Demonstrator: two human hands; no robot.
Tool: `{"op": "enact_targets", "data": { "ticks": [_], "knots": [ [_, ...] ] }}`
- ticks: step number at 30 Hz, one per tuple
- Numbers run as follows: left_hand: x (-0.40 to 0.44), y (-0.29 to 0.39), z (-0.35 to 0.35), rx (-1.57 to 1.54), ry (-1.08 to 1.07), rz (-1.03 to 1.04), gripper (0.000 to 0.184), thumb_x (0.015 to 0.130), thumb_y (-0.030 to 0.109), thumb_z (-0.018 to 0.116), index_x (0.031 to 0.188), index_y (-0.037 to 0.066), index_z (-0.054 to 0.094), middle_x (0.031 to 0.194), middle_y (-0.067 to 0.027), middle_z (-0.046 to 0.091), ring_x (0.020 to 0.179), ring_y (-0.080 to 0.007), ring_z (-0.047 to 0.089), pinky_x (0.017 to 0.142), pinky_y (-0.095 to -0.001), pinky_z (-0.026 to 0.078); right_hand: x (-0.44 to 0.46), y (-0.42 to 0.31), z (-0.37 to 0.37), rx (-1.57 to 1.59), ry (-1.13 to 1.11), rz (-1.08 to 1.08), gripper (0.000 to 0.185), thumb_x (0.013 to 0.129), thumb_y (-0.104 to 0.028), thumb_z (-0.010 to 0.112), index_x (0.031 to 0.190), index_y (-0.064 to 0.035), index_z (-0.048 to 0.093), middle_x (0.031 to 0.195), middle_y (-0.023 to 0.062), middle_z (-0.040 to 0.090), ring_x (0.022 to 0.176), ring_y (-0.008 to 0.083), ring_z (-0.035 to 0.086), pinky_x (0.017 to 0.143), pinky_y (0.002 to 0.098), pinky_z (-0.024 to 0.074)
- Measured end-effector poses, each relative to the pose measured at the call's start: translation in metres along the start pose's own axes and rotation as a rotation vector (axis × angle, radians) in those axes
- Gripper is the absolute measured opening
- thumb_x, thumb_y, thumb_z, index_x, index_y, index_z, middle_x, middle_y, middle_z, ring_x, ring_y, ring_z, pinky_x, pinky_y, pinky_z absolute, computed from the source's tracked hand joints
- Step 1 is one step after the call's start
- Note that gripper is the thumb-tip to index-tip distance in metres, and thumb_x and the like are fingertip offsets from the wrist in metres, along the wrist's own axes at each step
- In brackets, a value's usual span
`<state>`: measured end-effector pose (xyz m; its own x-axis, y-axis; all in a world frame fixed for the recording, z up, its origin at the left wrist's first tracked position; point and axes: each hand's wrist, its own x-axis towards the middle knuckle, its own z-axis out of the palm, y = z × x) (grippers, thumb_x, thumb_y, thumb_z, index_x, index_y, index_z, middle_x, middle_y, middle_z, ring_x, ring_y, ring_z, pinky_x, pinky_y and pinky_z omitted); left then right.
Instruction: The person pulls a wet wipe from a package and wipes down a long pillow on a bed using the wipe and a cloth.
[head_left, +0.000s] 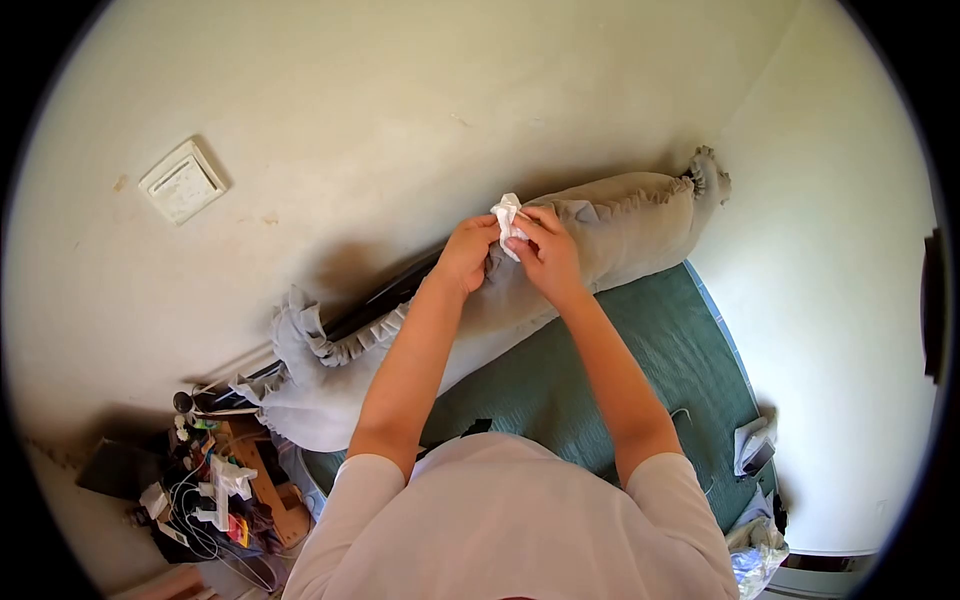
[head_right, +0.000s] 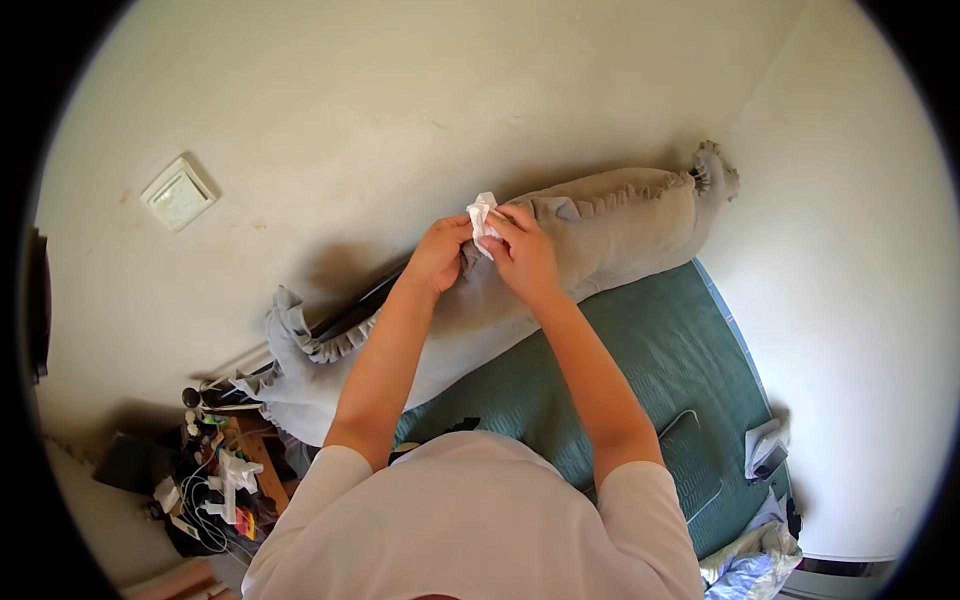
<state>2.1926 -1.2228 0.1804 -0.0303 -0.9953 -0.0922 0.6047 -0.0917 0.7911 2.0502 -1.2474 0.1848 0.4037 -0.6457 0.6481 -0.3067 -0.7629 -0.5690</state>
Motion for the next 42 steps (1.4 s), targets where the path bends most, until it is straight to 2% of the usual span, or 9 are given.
{"op": "enact_targets", "data": {
  "ticks": [4, 6, 13, 15, 19, 23, 32, 37, 42],
  "knots": [
    [0.008, -0.015, -0.005, 0.081, 0.007, 0.109, 0.022, 0.092, 0.007, 0.048, 0.107, -0.002, 0.061, 0.099, -0.0062, 0.064, 0.087, -0.0122, 0.057, 0.077, -0.0268, 0.046, 0.013, 0.005, 0.007, -0.159, 0.11, -0.061, 0.02, 0.079, -0.008, 0.062, 0.098, -0.0051, 0.065, 0.093, 0.0109, 0.06, 0.075, 0.0288, 0.059, 0.067, 0.036, 0.0484],
    [0.004, -0.014, 0.005, 0.108, 0.154, 0.151, 0.02, 0.093, 0.009, 0.048, 0.101, -0.001, 0.063, 0.08, 0.0003, 0.06, 0.067, -0.0067, 0.049, 0.06, -0.022, 0.041, 0.022, 0.01, 0.009, -0.35, 0.134, 0.019, 0.015, 0.08, -0.008, 0.06, 0.094, -0.0048, 0.065, 0.091, 0.0106, 0.06, 0.079, 0.0314, 0.06, 0.068, 0.0382, 0.0478],
    [0.005, -0.023, 0.0, 0.121, 0.165, 0.158, 0.022, 0.096, 0.015, 0.046, 0.098, 0.003, 0.064, 0.076, 0.0033, 0.055, 0.065, -0.0051, 0.044, 0.059, -0.0209, 0.037, 0.034, 0.017, -0.032, -0.182, 0.281, -0.004, 0.02, 0.082, -0.008, 0.058, 0.101, -0.0086, 0.064, 0.094, 0.011, 0.06, 0.084, 0.0316, 0.06, 0.072, 0.0388, 0.0483],
    [0.012, -0.028, -0.004, 0.073, 0.168, 0.223, 0.021, 0.096, 0.015, 0.046, 0.096, 0.004, 0.064, 0.086, -0.0005, 0.06, 0.079, -0.009, 0.051, 0.072, -0.0244, 0.042, 0.023, 0.002, -0.018, -0.245, 0.004, -0.188, 0.025, 0.081, -0.008, 0.058, 0.105, -0.0103, 0.063, 0.098, 0.0096, 0.06, 0.084, 0.0311, 0.06, 0.074, 0.0382, 0.0491],
    [0.016, -0.037, -0.003, -0.014, 0.277, 0.244, 0.022, 0.097, 0.016, 0.045, 0.093, 0.005, 0.063, 0.083, -0.0014, 0.061, 0.075, -0.0099, 0.051, 0.07, -0.0241, 0.043, 0.02, 0.038, -0.024, -0.652, -0.141, -0.006, 0.022, 0.078, -0.007, 0.059, 0.099, -0.0101, 0.063, 0.1, 0.0084, 0.059, 0.082, 0.0306, 0.06, 0.072, 0.0393, 0.0498],
    [0.013, -0.026, 0.002, -0.021, 0.245, 0.171, 0.023, 0.097, 0.016, 0.044, 0.092, 0.004, 0.063, 0.082, -0.0017, 0.059, 0.071, -0.0111, 0.052, 0.067, -0.0257, 0.044, 0.036, 0.055, -0.065, -0.345, 0.296, 0.087, 0.018, 0.079, -0.006, 0.06, 0.096, -0.0088, 0.063, 0.098, 0.0097, 0.059, 0.078, 0.03, 0.06, 0.069, 0.0381, 0.0495],
    [0.011, -0.02, 0.001, 0.113, 0.251, 0.164, 0.022, 0.094, 0.011, 0.046, 0.09, 0.001, 0.065, 0.076, -0.0003, 0.059, 0.066, -0.0083, 0.051, 0.061, -0.0234, 0.043, -0.004, 0.004, 0.016, -0.333, 0.155, -0.211, 0.023, 0.08, -0.004, 0.057, 0.103, -0.0037, 0.062, 0.105, 0.0115, 0.055, 0.087, 0.0319, 0.057, 0.076, 0.0384, 0.0477],
    [0.006, -0.02, 0.006, 0.139, 0.257, 0.171, 0.022, 0.093, 0.01, 0.045, 0.091, 0.001, 0.066, 0.075, 0.0016, 0.058, 0.065, -0.0062, 0.05, 0.06, -0.0226, 0.042, 0.027, 0.037, 0.001, -0.512, 0.151, 0.144, 0.021, 0.08, -0.004, 0.058, 0.101, -0.0037, 0.062, 0.103, 0.0135, 0.055, 0.093, 0.032, 0.055, 0.078, 0.0396, 0.0478],
    [0.008, -0.015, 0.011, 1.07, 0.409, 0.504, 0.019, 0.085, 0.013, 0.055, 0.096, 0.003, 0.066, 0.077, -0.0081, 0.064, 0.081, -0.0213, 0.058, 0.074, -0.0332, 0.046, 0.019, 0.064, -0.077, -0.413, 0.674, 0.049, 0.023, 0.088, -0.014, 0.056, 0.106, -0.0006, 0.061, 0.106, 0.015, 0.052, 0.095, 0.0294, 0.054, 0.081, 0.0385, 0.0453]
  ]
}}
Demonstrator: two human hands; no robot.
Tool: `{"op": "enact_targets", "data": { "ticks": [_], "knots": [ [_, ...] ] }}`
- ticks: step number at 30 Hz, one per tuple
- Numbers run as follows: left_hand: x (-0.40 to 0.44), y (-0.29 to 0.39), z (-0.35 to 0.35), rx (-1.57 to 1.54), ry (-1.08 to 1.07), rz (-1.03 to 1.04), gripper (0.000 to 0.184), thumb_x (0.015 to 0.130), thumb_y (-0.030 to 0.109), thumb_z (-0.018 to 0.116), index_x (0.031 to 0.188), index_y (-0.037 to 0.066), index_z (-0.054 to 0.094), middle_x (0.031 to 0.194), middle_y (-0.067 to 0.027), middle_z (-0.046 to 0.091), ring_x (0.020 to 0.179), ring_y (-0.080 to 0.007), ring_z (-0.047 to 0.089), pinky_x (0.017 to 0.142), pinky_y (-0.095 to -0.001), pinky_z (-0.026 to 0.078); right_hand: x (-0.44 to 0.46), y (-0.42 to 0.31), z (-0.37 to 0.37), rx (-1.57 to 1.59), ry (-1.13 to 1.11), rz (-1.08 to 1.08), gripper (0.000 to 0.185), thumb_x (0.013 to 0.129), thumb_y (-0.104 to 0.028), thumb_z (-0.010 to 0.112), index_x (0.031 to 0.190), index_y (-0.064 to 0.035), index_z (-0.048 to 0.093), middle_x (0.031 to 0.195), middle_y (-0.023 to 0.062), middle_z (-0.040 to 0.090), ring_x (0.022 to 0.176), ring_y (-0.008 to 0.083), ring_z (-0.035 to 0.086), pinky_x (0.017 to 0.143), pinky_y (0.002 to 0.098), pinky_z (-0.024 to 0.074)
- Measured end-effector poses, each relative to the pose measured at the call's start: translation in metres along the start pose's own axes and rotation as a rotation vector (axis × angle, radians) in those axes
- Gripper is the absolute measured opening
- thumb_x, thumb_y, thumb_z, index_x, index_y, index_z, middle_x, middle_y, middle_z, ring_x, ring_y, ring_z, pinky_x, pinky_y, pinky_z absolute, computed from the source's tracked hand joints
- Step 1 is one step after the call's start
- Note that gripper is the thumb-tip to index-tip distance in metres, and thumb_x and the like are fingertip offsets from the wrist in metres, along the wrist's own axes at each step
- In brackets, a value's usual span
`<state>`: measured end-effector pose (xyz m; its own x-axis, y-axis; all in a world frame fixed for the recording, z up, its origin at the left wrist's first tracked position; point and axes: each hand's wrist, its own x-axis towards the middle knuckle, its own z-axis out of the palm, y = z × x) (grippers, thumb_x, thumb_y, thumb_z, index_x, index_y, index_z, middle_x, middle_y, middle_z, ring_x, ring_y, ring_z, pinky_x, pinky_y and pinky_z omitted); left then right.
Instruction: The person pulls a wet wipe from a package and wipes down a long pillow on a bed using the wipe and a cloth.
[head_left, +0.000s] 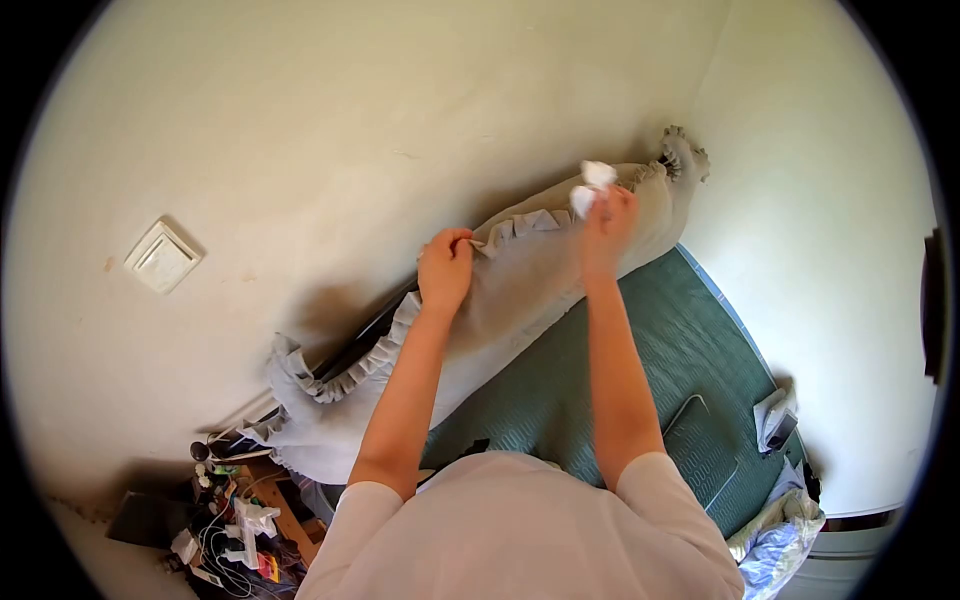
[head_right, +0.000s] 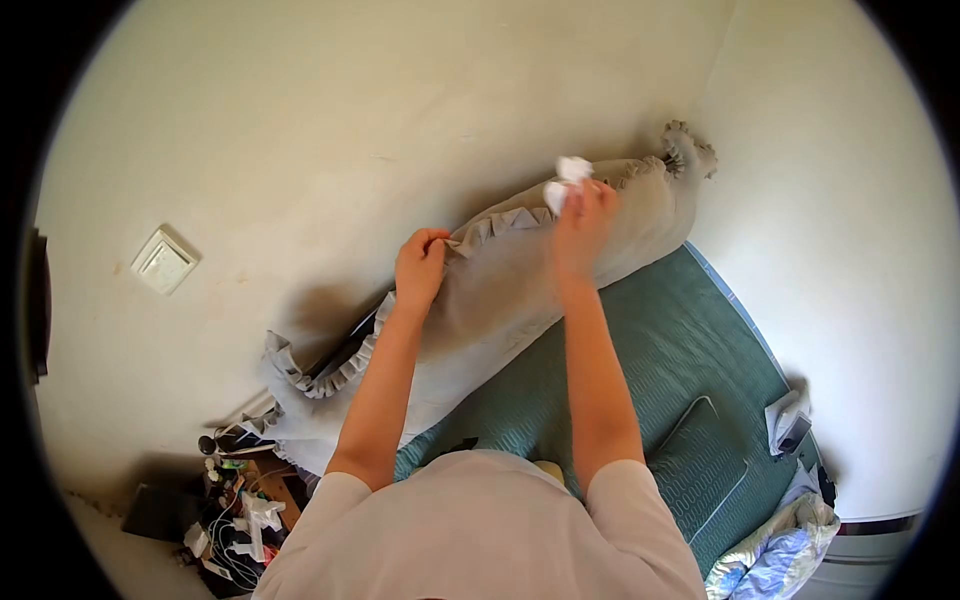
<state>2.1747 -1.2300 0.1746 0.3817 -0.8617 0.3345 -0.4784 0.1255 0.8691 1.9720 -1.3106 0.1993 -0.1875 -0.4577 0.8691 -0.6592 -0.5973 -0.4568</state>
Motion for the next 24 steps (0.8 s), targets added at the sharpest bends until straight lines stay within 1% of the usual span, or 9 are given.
{"op": "enact_targets", "data": {
  "ticks": [2, 3, 7, 9, 12, 17, 19, 21, 24],
  "knots": [
    [0.0, 0.026, 0.008, 0.178, 0.087, 0.211, 0.019, 0.083, 0.013, 0.056, 0.096, 0.003, 0.066, 0.081, -0.0111, 0.064, 0.088, -0.0251, 0.057, 0.077, -0.0354, 0.046, 0.001, -0.007, -0.031, 0.172, 0.06, 0.315, 0.028, 0.088, -0.018, 0.059, 0.108, 0.0012, 0.06, 0.107, 0.0147, 0.05, 0.096, 0.0264, 0.052, 0.081, 0.0361, 0.0446],
    [0.0, 0.037, 0.016, 0.353, 0.173, 0.425, 0.02, 0.081, 0.013, 0.057, 0.096, 0.004, 0.066, 0.084, -0.014, 0.065, 0.094, -0.029, 0.056, 0.081, -0.0376, 0.045, -0.008, -0.002, -0.033, 0.167, 0.062, 0.322, 0.028, 0.088, -0.018, 0.059, 0.108, 0.0012, 0.06, 0.107, 0.0147, 0.05, 0.096, 0.0264, 0.052, 0.081, 0.0361, 0.0446],
    [0.024, 0.018, 0.06, 0.443, 0.089, 0.59, 0.019, 0.081, 0.011, 0.059, 0.096, 0.003, 0.067, 0.085, -0.0143, 0.066, 0.084, -0.0293, 0.059, 0.076, -0.0367, 0.047, -0.034, -0.011, -0.024, 0.183, -0.137, 0.186, 0.029, 0.085, -0.016, 0.063, 0.109, -0.0006, 0.06, 0.106, 0.0138, 0.049, 0.091, 0.0246, 0.053, 0.079, 0.0341, 0.0452],
    [0.038, 0.0, 0.069, -0.137, -0.301, 0.069, 0.02, 0.084, 0.002, 0.056, 0.102, 0.0, 0.064, 0.089, -0.0036, 0.066, 0.076, -0.0126, 0.057, 0.072, -0.0259, 0.046, -0.042, -0.027, -0.014, 0.153, -0.204, -0.013, 0.029, 0.082, -0.013, 0.063, 0.11, -0.0052, 0.061, 0.104, 0.0131, 0.049, 0.085, 0.0269, 0.055, 0.076, 0.0357, 0.0469],
    [0.038, -0.002, 0.058, -0.585, -0.44, -0.18, 0.017, 0.085, -0.001, 0.055, 0.099, -0.003, 0.066, 0.089, -0.0026, 0.066, 0.076, -0.0091, 0.056, 0.069, -0.0239, 0.045, -0.049, -0.038, 0.019, 0.176, -0.351, 0.002, 0.031, 0.079, -0.008, 0.061, 0.109, -0.0091, 0.063, 0.102, 0.0125, 0.049, 0.08, 0.0302, 0.056, 0.072, 0.0388, 0.0476],
    [0.029, 0.013, 0.051, -0.504, -0.379, -0.208, 0.018, 0.086, -0.002, 0.055, 0.1, -0.004, 0.066, 0.088, -0.004, 0.066, 0.075, -0.0089, 0.057, 0.066, -0.0229, 0.045, -0.018, -0.015, 0.041, 0.015, -0.395, 0.202, 0.03, 0.076, 0.002, 0.056, 0.102, -0.0076, 0.066, 0.1, 0.0122, 0.05, 0.08, 0.0307, 0.056, 0.071, 0.0391, 0.0473],
    [0.033, 0.016, 0.049, -0.521, -0.342, -0.222, 0.019, 0.086, -0.002, 0.055, 0.102, -0.004, 0.065, 0.088, -0.0046, 0.066, 0.075, -0.009, 0.057, 0.065, -0.0226, 0.046, -0.01, -0.005, 0.039, 0.13, -0.122, 0.119, 0.029, 0.076, 0.004, 0.056, 0.101, -0.0061, 0.067, 0.101, 0.0127, 0.051, 0.088, 0.0304, 0.057, 0.074, 0.038, 0.0472],
    [0.034, 0.017, 0.043, -0.582, -0.354, -0.276, 0.021, 0.086, -0.003, 0.056, 0.105, -0.004, 0.064, 0.088, -0.0056, 0.066, 0.073, -0.0094, 0.057, 0.065, -0.0219, 0.046, -0.013, -0.018, 0.017, 0.256, -0.106, 0.166, 0.031, 0.077, 0.002, 0.056, 0.105, -0.0055, 0.065, 0.102, 0.013, 0.051, 0.093, 0.0304, 0.055, 0.076, 0.0369, 0.0467],
    [0.029, 0.037, 0.033, -0.688, -0.336, -0.233, 0.02, 0.086, -0.002, 0.057, 0.104, -0.003, 0.064, 0.088, -0.0068, 0.066, 0.071, -0.0092, 0.057, 0.062, -0.0214, 0.046, -0.033, -0.036, 0.003, 0.223, -0.358, -0.2, 0.037, 0.077, -0.002, 0.057, 0.114, -0.0019, 0.055, 0.108, 0.0169, 0.052, 0.09, 0.033, 0.057, 0.075, 0.04, 0.0473]
  ]
}}
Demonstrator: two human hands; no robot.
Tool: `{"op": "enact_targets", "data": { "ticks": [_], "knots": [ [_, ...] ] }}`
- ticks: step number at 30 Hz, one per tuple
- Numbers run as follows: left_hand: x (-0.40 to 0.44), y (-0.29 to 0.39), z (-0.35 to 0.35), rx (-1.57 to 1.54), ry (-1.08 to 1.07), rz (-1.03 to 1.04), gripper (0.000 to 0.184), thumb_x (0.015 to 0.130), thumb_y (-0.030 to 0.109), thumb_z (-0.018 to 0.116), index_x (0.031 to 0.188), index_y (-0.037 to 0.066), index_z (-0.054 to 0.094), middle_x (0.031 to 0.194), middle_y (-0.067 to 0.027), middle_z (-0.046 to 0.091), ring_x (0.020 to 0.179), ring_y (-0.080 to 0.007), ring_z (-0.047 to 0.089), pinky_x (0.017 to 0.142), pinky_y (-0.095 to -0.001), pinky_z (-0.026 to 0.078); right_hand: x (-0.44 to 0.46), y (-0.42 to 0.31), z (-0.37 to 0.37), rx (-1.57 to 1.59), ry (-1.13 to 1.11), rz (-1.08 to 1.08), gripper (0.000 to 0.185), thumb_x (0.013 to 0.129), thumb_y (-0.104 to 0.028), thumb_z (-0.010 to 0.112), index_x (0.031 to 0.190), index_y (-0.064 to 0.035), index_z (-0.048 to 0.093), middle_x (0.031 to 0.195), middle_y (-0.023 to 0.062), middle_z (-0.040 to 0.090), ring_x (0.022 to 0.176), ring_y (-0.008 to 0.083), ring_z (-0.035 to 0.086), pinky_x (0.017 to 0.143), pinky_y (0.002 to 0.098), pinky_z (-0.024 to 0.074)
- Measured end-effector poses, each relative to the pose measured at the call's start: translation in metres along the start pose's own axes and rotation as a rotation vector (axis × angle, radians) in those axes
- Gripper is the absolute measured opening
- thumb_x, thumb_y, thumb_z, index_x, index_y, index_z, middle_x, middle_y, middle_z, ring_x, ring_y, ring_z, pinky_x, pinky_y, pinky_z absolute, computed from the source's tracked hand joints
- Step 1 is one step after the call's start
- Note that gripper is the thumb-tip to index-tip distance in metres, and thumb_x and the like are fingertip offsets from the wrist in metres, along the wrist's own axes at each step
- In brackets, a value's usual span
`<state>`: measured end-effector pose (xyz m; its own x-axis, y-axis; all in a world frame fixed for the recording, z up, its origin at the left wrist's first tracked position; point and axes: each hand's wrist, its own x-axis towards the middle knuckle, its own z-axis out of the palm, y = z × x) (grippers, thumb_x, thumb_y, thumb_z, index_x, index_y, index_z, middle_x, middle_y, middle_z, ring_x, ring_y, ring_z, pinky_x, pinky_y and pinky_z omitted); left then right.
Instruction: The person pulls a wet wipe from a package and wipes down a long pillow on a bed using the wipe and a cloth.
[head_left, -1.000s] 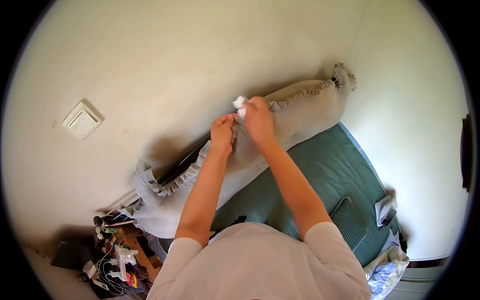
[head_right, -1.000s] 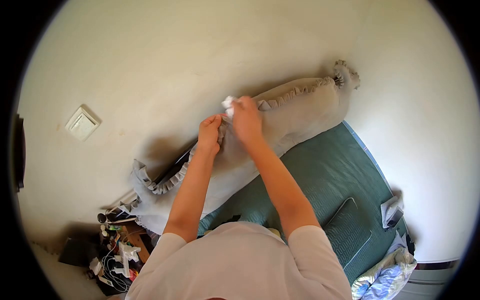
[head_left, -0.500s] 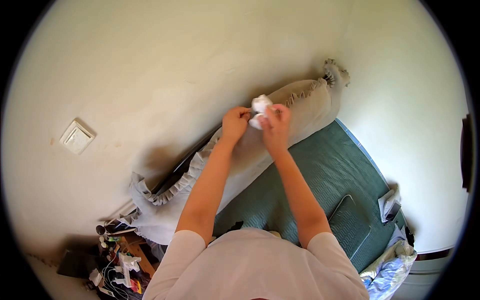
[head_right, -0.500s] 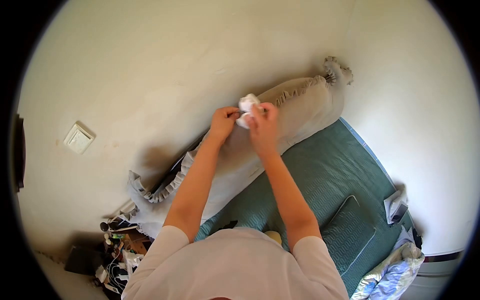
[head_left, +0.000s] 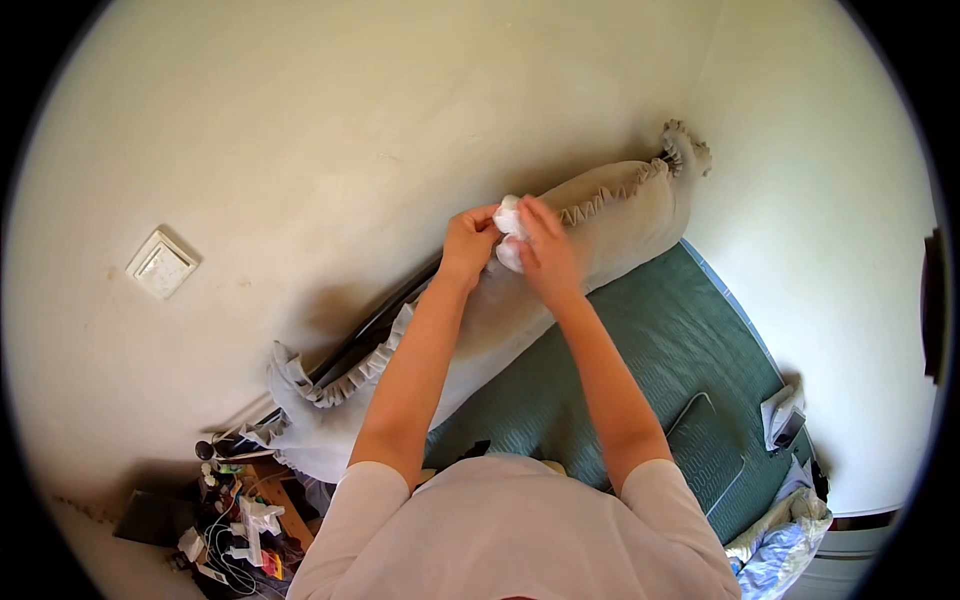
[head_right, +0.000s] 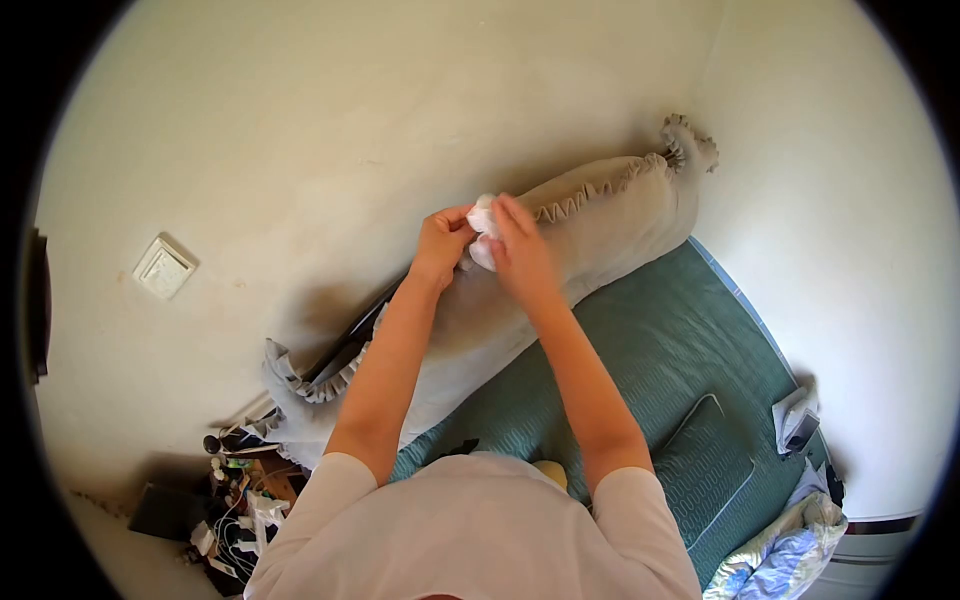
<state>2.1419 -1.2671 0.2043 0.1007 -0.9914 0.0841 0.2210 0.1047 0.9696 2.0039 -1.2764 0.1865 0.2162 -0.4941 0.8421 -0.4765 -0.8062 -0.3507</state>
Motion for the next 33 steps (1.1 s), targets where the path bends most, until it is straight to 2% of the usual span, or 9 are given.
{"op": "enact_targets", "data": {
  "ticks": [3, 10, 12, 15, 17, 19, 24, 28, 33],
  "knots": [
    [0.003, -0.006, 0.0, 0.121, 0.084, -0.005, 0.018, 0.086, -0.002, 0.056, 0.103, -0.002, 0.064, 0.086, -0.0065, 0.066, 0.072, -0.0086, 0.057, 0.059, -0.0205, 0.044, -0.014, 0.006, 0.008, -0.107, -0.265, 0.212, 0.023, 0.078, -0.006, 0.057, 0.1, 0.0003, 0.053, 0.106, 0.0179, 0.055, 0.083, 0.0368, 0.058, 0.069, 0.0437, 0.0473],
    [0.009, -0.01, -0.001, 0.232, 0.11, 0.036, 0.017, 0.087, -0.001, 0.055, 0.102, 0.001, 0.063, 0.084, -0.0034, 0.063, 0.065, -0.0059, 0.052, 0.053, -0.0196, 0.039, 0.013, 0.031, 0.033, -0.057, -0.05, 0.499, 0.011, 0.083, -0.012, 0.055, 0.081, -0.001, 0.055, 0.073, 0.0127, 0.06, 0.064, 0.034, 0.058, 0.058, 0.0405, 0.0469],
    [0.006, -0.004, -0.002, 0.106, 0.166, -0.047, 0.019, 0.087, -0.001, 0.055, 0.105, 0.002, 0.062, 0.084, -0.0028, 0.063, 0.063, -0.0054, 0.05, 0.052, -0.0201, 0.038, 0.023, 0.036, 0.022, 0.64, 0.088, 1.145, 0.015, 0.085, -0.014, 0.056, 0.081, -0.0005, 0.058, 0.067, 0.0071, 0.059, 0.062, 0.0213, 0.06, 0.056, 0.0355, 0.0463],
    [0.007, -0.005, -0.01, 0.11, 0.167, -0.031, 0.021, 0.087, 0.0, 0.056, 0.106, 0.003, 0.061, 0.083, -0.0022, 0.063, 0.064, -0.0058, 0.051, 0.052, -0.0201, 0.039, 0.024, 0.031, -0.002, 0.724, 0.145, 0.855, 0.015, 0.09, -0.017, 0.052, 0.094, -0.0048, 0.059, 0.075, -0.0004, 0.058, 0.067, 0.0086, 0.055, 0.055, 0.0275, 0.0462],
    [0.015, -0.01, -0.013, 0.096, 0.128, 0.031, 0.021, 0.087, 0.0, 0.056, 0.107, 0.003, 0.061, 0.083, -0.0021, 0.063, 0.065, -0.0059, 0.052, 0.053, -0.0196, 0.039, 0.004, 0.052, 0.012, 0.531, -0.024, 0.701, 0.012, 0.087, -0.012, 0.053, 0.094, -0.0047, 0.059, 0.077, 0.0068, 0.061, 0.067, 0.0198, 0.059, 0.06, 0.0324, 0.0477],
    [0.014, -0.011, -0.014, 0.085, 0.096, 0.084, 0.021, 0.087, 0.0, 0.056, 0.107, 0.004, 0.06, 0.083, -0.0021, 0.062, 0.066, -0.0061, 0.052, 0.054, -0.0192, 0.04, 0.006, 0.018, 0.008, 0.036, -0.232, 0.084, 0.012, 0.083, -0.008, 0.054, 0.09, -0.0017, 0.06, 0.075, 0.0157, 0.062, 0.07, 0.0345, 0.06, 0.066, 0.0416, 0.0466],
    [-0.031, 0.015, -0.066, 0.046, 0.284, 0.255, 0.019, 0.089, 0.009, 0.057, 0.108, 0.006, 0.06, 0.097, -0.0036, 0.066, 0.087, -0.0111, 0.059, 0.072, -0.0256, 0.045, 0.014, 0.039, 0.031, -0.14, -0.192, 0.42, 0.016, 0.084, -0.016, 0.052, 0.092, -0.007, 0.064, 0.08, 0.0181, 0.063, 0.076, 0.0374, 0.06, 0.069, 0.0431, 0.0469],
    [-0.11, 0.01, -0.13, 0.146, 0.451, 0.15, 0.024, 0.091, 0.022, 0.058, 0.11, 0.008, 0.062, 0.102, -0.0053, 0.066, 0.097, -0.0137, 0.059, 0.084, -0.0293, 0.043, 0.03, 0.046, 0.044, 0.432, 0.082, 0.92, 0.018, 0.087, -0.021, 0.059, 0.091, -0.0054, 0.067, 0.075, 0.0125, 0.066, 0.065, 0.0241, 0.061, 0.062, 0.0338, 0.0471],
    [-0.134, -0.051, -0.151, 0.613, 0.504, 0.284, 0.032, 0.087, 0.028, 0.062, 0.11, 0.005, 0.064, 0.109, -0.0089, 0.062, 0.104, -0.0222, 0.056, 0.089, -0.0324, 0.042, 0.052, 0.0, 0.035, 0.387, 0.137, 0.578, 0.016, 0.087, -0.018, 0.06, 0.093, -0.0045, 0.067, 0.086, 0.0109, 0.066, 0.075, 0.02, 0.062, 0.068, 0.0312, 0.0474]
  ]
}}
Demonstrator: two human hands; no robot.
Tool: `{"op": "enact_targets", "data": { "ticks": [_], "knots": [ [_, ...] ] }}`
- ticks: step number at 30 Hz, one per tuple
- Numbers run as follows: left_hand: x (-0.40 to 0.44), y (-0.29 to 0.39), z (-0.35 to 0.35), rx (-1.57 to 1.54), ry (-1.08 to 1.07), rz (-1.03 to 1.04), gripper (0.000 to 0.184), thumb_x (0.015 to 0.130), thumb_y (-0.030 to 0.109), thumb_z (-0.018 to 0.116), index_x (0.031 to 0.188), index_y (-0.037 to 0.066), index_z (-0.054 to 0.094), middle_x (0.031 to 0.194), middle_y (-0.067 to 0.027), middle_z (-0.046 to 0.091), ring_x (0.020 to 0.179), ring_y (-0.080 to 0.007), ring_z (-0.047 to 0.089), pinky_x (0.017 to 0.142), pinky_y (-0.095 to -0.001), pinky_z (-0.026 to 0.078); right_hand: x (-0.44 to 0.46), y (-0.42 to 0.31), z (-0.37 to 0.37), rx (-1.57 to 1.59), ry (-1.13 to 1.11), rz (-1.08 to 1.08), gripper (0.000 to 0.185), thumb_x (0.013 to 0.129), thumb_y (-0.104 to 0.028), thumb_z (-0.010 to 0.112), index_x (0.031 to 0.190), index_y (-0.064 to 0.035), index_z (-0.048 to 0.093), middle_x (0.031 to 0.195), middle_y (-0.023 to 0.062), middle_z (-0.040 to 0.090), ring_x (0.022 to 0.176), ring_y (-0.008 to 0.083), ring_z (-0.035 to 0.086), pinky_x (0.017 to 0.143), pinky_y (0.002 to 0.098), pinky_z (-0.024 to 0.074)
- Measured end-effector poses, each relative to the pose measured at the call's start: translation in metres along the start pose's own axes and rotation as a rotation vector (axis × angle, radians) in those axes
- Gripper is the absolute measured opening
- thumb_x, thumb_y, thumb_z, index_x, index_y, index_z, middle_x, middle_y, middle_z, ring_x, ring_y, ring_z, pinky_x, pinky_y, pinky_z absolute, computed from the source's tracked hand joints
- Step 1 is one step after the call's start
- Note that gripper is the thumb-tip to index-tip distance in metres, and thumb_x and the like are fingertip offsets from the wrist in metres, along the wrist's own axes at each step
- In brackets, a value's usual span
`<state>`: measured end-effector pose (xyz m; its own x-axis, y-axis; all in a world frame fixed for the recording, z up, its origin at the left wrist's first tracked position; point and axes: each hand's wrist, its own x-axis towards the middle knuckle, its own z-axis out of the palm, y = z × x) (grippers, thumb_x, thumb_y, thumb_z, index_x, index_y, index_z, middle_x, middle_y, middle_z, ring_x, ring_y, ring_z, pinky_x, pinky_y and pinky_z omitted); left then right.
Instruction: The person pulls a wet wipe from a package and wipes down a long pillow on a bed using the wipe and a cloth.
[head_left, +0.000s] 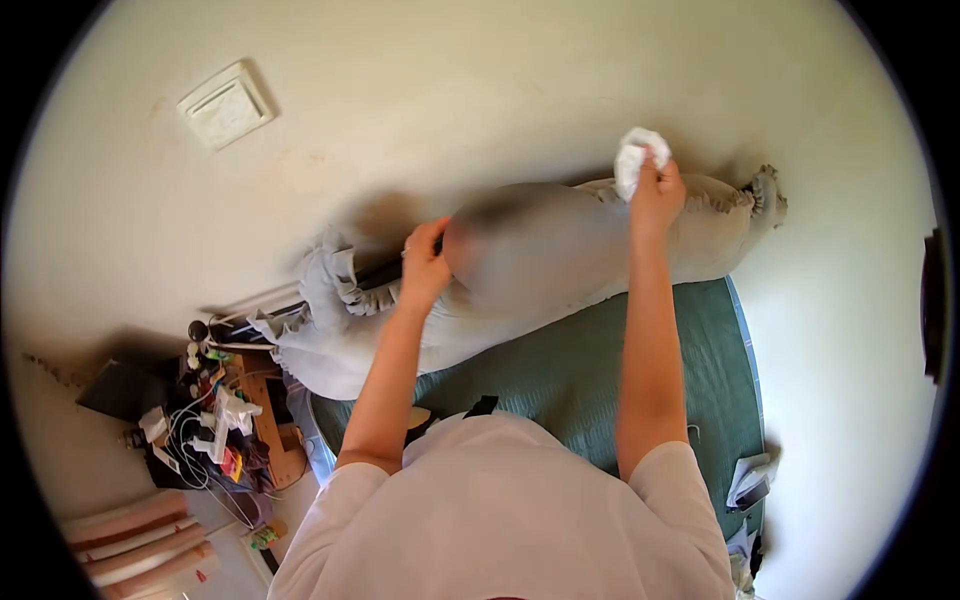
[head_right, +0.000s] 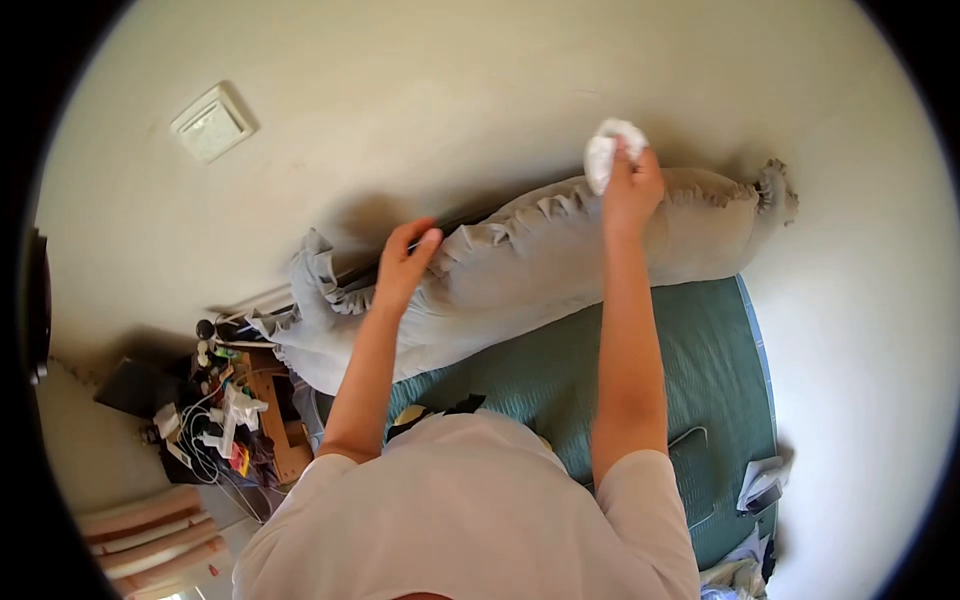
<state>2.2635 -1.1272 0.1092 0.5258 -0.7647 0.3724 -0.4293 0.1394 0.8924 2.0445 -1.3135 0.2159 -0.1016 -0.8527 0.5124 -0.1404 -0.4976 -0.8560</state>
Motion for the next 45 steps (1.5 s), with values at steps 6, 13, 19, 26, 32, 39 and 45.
{"op": "enact_targets", "data": {
  "ticks": [6, 13, 19, 26, 32, 39, 45],
  "knots": [
    [0.006, 0.047, 0.045, 0.341, -0.066, 0.312, 0.029, 0.074, 0.016, 0.072, 0.1, 0.005, 0.064, 0.103, -0.0118, 0.062, 0.093, -0.0301, 0.058, 0.082, -0.0336, 0.045, -0.083, -0.044, 0.009, -0.497, -0.796, -0.26, 0.023, 0.081, -0.02, 0.063, 0.098, -0.0042, 0.061, 0.126, 0.0052, 0.054, 0.089, 0.0305, 0.062, 0.075, 0.0376, 0.0487],
    [-0.001, 0.033, 0.069, -0.64, -0.008, -0.084, 0.013, 0.083, 0.003, 0.065, 0.081, 0.007, 0.053, 0.076, 0.0004, 0.06, 0.061, -0.0053, 0.044, 0.056, -0.0213, 0.038, -0.085, 0.012, 0.02, -0.424, -0.661, -0.23, 0.024, 0.08, -0.008, 0.059, 0.103, -0.0015, 0.06, 0.097, 0.0084, 0.065, 0.081, 0.0224, 0.064, 0.068, 0.0337, 0.0491],
    [-0.001, 0.025, 0.067, -1.042, -0.03, -0.181, 0.012, 0.088, 0.005, 0.061, 0.082, 0.011, 0.051, 0.071, 0.0068, 0.051, 0.062, -0.0018, 0.04, 0.054, -0.0165, 0.031, -0.081, 0.01, 0.041, 0.59, -0.121, 0.596, 0.016, 0.089, -0.004, 0.05, 0.1, -0.0053, 0.061, 0.082, 0.0022, 0.063, 0.066, 0.0072, 0.056, 0.059, 0.0213, 0.0451],
    [0.002, 0.03, 0.057, -1.118, -0.102, -0.327, 0.008, 0.092, 0.013, 0.056, 0.087, 0.012, 0.051, 0.076, 0.008, 0.048, 0.07, -0.0021, 0.039, 0.065, -0.0182, 0.033, -0.083, -0.013, 0.017, 0.05, -0.453, -0.018, 0.017, 0.083, -0.008, 0.06, 0.1, -0.004, 0.062, 0.096, 0.0066, 0.066, 0.069, 0.0172, 0.06, 0.063, 0.0304, 0.0492],
    [0.0, 0.041, 0.059, -1.1, -0.096, -0.318, 0.007, 0.094, 0.013, 0.053, 0.089, 0.012, 0.049, 0.075, 0.008, 0.043, 0.07, -0.0028, 0.035, 0.065, -0.0178, 0.03, -0.092, -0.023, 0.035, -0.783, -0.726, -0.364, 0.018, 0.078, -0.007, 0.056, 0.094, -0.0021, 0.061, 0.097, 0.0146, 0.061, 0.084, 0.0324, 0.061, 0.07, 0.0401, 0.0489],
    [-0.003, 0.052, 0.056, -1.097, 0.004, -0.422, 0.008, 0.094, 0.015, 0.051, 0.087, 0.012, 0.05, 0.075, 0.008, 0.043, 0.07, -0.0027, 0.036, 0.063, -0.0183, 0.03, -0.088, -0.039, 0.048, -0.471, -0.383, -0.463, 0.024, 0.077, -0.01, 0.054, 0.1, -0.0059, 0.06, 0.106, 0.0119, 0.059, 0.083, 0.0361, 0.061, 0.07, 0.0452, 0.0483],
    [-0.007, 0.055, 0.072, -1.152, 0.108, -0.379, 0.005, 0.093, 0.016, 0.054, 0.09, 0.013, 0.052, 0.079, 0.007, 0.045, 0.075, -0.0041, 0.038, 0.069, -0.0204, 0.033, -0.063, -0.011, 0.053, -0.864, -0.429, -0.519, 0.027, 0.078, -0.013, 0.053, 0.104, -0.0086, 0.058, 0.111, 0.0064, 0.056, 0.09, 0.0314, 0.061, 0.073, 0.0436, 0.05]
  ]
}}
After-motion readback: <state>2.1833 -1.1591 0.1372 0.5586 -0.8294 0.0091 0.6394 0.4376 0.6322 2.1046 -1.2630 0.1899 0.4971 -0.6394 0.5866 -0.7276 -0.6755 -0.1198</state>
